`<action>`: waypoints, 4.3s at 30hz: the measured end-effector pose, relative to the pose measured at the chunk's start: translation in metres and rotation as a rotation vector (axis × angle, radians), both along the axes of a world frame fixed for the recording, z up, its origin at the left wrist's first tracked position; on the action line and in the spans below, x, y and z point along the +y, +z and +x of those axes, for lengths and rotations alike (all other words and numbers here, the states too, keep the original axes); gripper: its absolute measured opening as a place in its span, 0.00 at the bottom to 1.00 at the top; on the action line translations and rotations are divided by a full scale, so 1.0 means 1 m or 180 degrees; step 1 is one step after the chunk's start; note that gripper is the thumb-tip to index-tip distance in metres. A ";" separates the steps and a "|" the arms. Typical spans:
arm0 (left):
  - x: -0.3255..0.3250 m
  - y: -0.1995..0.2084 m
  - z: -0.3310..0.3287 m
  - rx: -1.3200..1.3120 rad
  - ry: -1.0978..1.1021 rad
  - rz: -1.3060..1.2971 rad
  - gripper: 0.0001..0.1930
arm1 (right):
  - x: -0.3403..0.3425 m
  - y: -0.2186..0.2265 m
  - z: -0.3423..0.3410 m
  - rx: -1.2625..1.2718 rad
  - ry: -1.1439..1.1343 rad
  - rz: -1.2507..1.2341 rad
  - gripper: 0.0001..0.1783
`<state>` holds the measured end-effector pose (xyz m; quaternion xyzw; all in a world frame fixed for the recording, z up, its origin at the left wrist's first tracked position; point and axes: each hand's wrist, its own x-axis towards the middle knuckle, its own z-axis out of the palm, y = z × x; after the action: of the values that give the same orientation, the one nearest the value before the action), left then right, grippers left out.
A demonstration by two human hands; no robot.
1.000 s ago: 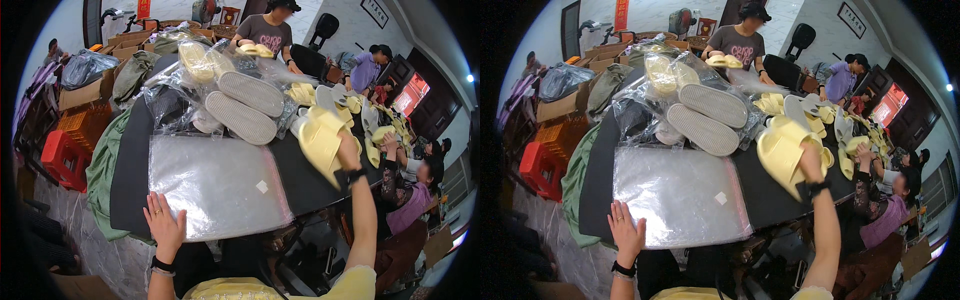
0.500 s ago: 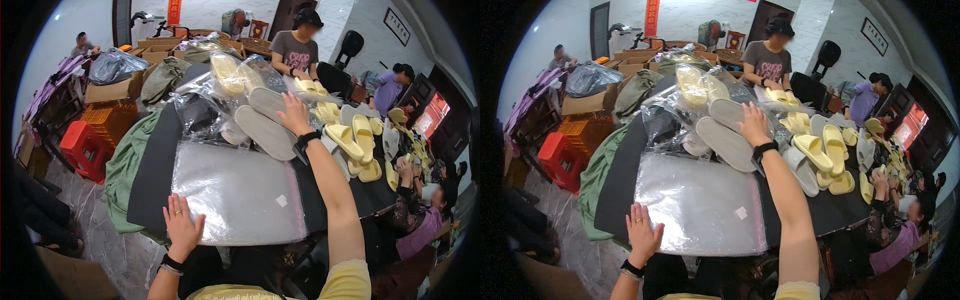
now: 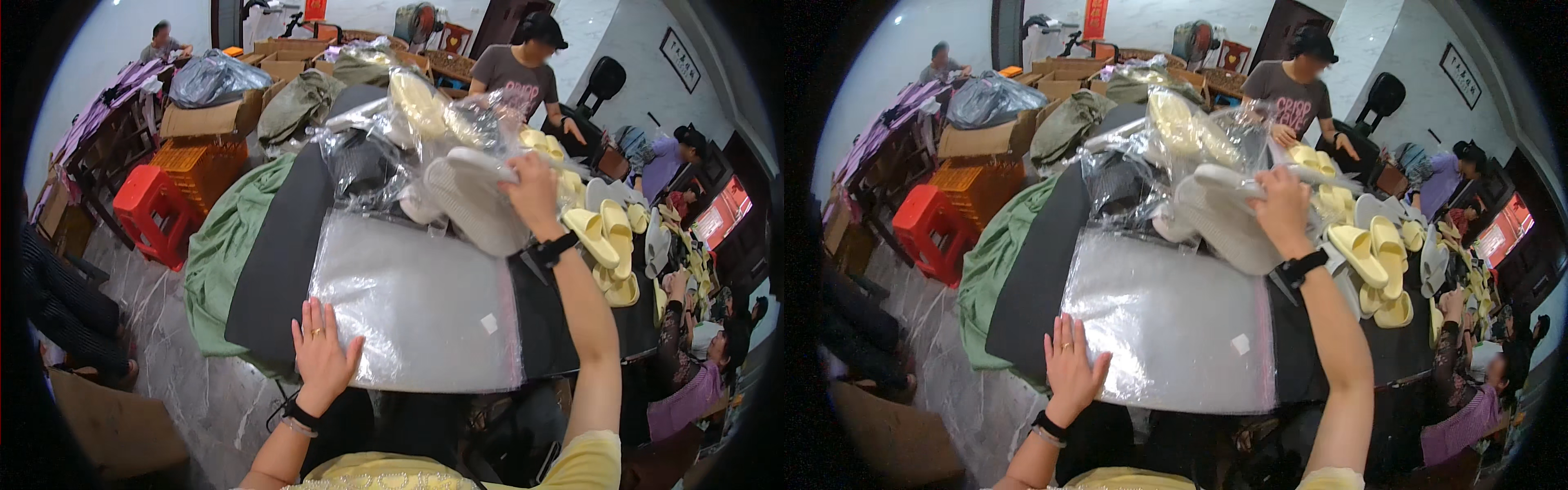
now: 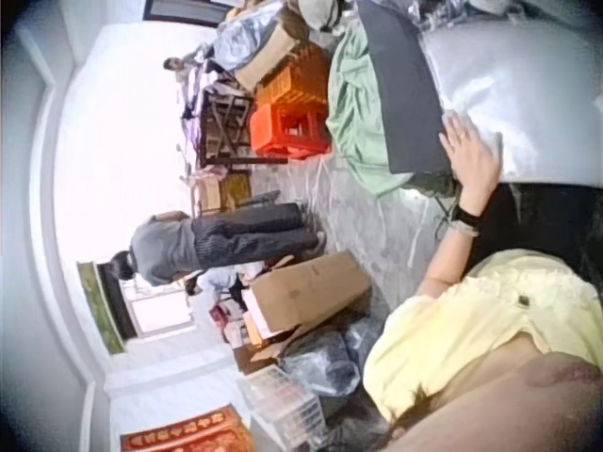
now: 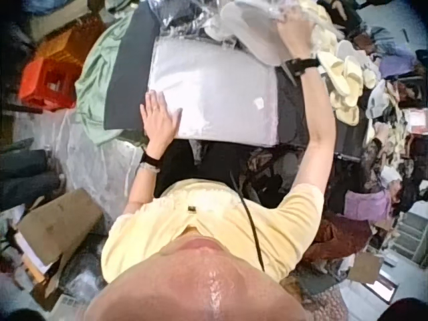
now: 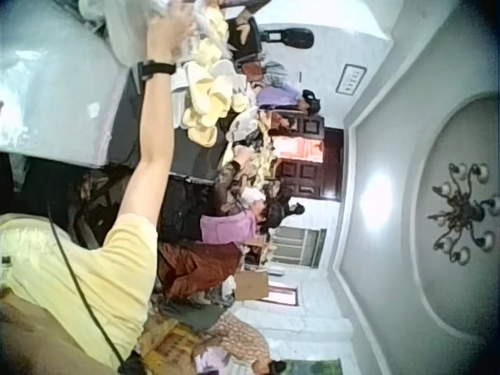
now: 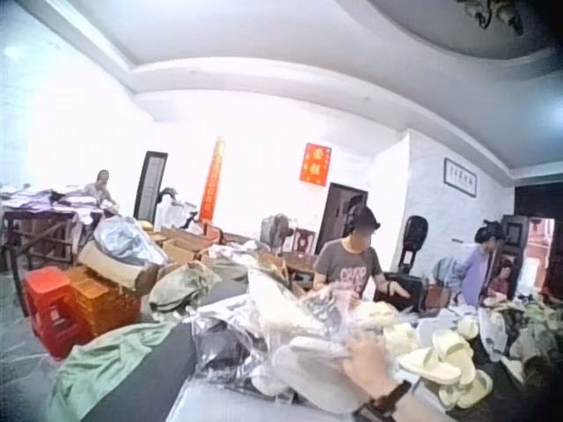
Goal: The recorder is inspecting pairs of slides/sandals and placing them into clear plastic bags for final packaging in a warehouse or production area.
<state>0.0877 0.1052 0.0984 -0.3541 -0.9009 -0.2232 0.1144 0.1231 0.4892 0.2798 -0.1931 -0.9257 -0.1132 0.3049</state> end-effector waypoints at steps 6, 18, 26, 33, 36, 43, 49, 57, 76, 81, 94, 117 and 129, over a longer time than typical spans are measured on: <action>0.005 0.000 -0.003 0.0031 0.0028 -0.0011 0.37 | -0.051 0.067 0.014 0.1424 0.1431 0.0001 0.23; 0.003 0.004 0.001 -0.0146 -0.0076 -0.0068 0.40 | 0.041 -0.107 0.124 0.1434 0.0819 -0.6786 0.28; -0.007 0.006 -0.001 -0.0024 -0.0053 0.0106 0.33 | 0.010 -0.090 0.181 0.1134 -0.0420 -0.5525 0.34; 0.005 0.039 0.008 0.0339 -0.0029 0.0647 0.10 | 0.009 -0.106 0.186 0.0003 -0.0438 -0.4154 0.33; 0.007 0.032 -0.003 0.0006 0.0225 0.0288 0.11 | 0.016 -0.117 0.178 0.0322 -0.0101 -0.4330 0.32; 0.014 0.038 -0.027 -0.0643 -0.0427 0.0914 0.09 | -0.016 -0.081 0.137 0.0902 0.0518 -0.4731 0.35; -0.002 0.075 -0.027 -0.0735 -0.0513 0.2203 0.04 | -0.029 -0.075 0.152 0.1154 0.0553 -0.4453 0.33; -0.021 0.052 0.000 -0.0053 -0.0023 0.1443 0.17 | -0.039 -0.107 0.201 0.0277 -0.0255 -0.3776 0.20; -0.018 0.006 0.006 -0.0505 -0.0155 -0.0239 0.43 | -0.093 -0.074 0.217 -0.1040 0.1180 -0.3437 0.08; -0.017 0.007 0.007 -0.0459 -0.0156 -0.0282 0.43 | -0.087 -0.093 0.221 -0.1366 0.1268 -0.2806 0.08; -0.012 0.007 0.009 -0.0360 -0.0141 -0.0177 0.44 | -0.051 -0.105 0.171 -0.0615 -0.0244 -0.5715 0.22; -0.019 -0.001 0.007 -0.0291 -0.0025 -0.0218 0.45 | -0.088 -0.089 0.171 -0.0793 0.0364 -0.6342 0.21; -0.017 0.005 0.009 -0.0405 -0.0034 -0.0078 0.45 | -0.082 -0.085 0.090 -0.1784 0.1541 -0.4148 0.23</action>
<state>0.0969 0.0884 0.1030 -0.3454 -0.9072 -0.2348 0.0514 0.2136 0.4074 0.1947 -0.0893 -0.8649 0.4833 -0.1020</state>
